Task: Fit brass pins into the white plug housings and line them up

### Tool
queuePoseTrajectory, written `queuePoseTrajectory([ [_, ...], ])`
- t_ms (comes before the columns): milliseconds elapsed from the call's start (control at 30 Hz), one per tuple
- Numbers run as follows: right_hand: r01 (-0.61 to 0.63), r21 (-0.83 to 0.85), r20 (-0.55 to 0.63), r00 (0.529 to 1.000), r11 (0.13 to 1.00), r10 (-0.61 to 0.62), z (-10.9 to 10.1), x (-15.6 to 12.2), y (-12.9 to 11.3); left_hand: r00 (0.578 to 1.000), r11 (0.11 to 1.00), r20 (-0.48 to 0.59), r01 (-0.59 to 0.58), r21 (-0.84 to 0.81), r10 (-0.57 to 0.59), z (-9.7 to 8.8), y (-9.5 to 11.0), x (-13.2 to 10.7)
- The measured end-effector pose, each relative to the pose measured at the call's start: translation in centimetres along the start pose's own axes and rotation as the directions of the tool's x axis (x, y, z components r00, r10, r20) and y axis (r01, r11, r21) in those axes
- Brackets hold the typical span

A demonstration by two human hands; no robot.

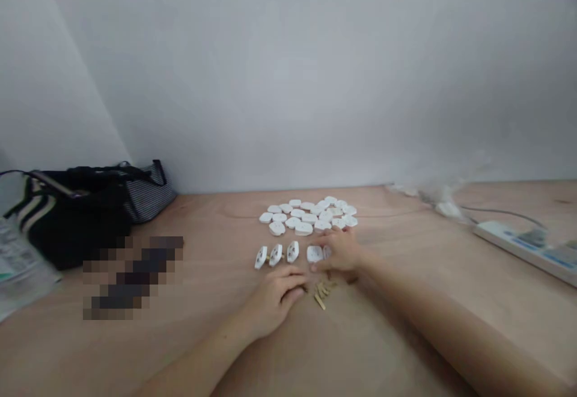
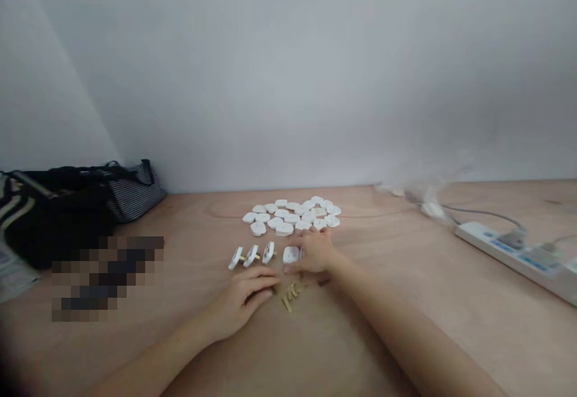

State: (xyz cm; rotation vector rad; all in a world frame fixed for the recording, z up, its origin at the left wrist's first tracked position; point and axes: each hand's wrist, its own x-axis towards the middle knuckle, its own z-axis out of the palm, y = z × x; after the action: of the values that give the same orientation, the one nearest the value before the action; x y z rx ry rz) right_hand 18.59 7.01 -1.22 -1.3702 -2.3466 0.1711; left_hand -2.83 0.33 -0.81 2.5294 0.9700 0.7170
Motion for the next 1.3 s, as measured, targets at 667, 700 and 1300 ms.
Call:
queuePoseTrajectory([
  [667, 0.055, 0.206, -0.154, 0.988, 0.977, -0.023, -1.8, -8.2, -4.1, 0.992, 0.999, -0.12, -0.043, -0.031, 0.039, 0.5, 0.4, 0.7],
  [700, 0.062, 0.209, -0.162, 0.986, 0.976, -0.028, -1.8, -8.2, -4.1, 0.99, 0.999, -0.141, -0.029, -0.035, 0.024, 0.3, 0.5, 0.7],
  [1300, 0.107, 0.243, -0.171, 0.983, 0.964, -0.066, -0.6, -8.1, -4.5, 0.971, 0.966, -0.23, -0.113, -0.232, 0.058, 0.4, 1.0, 0.2],
])
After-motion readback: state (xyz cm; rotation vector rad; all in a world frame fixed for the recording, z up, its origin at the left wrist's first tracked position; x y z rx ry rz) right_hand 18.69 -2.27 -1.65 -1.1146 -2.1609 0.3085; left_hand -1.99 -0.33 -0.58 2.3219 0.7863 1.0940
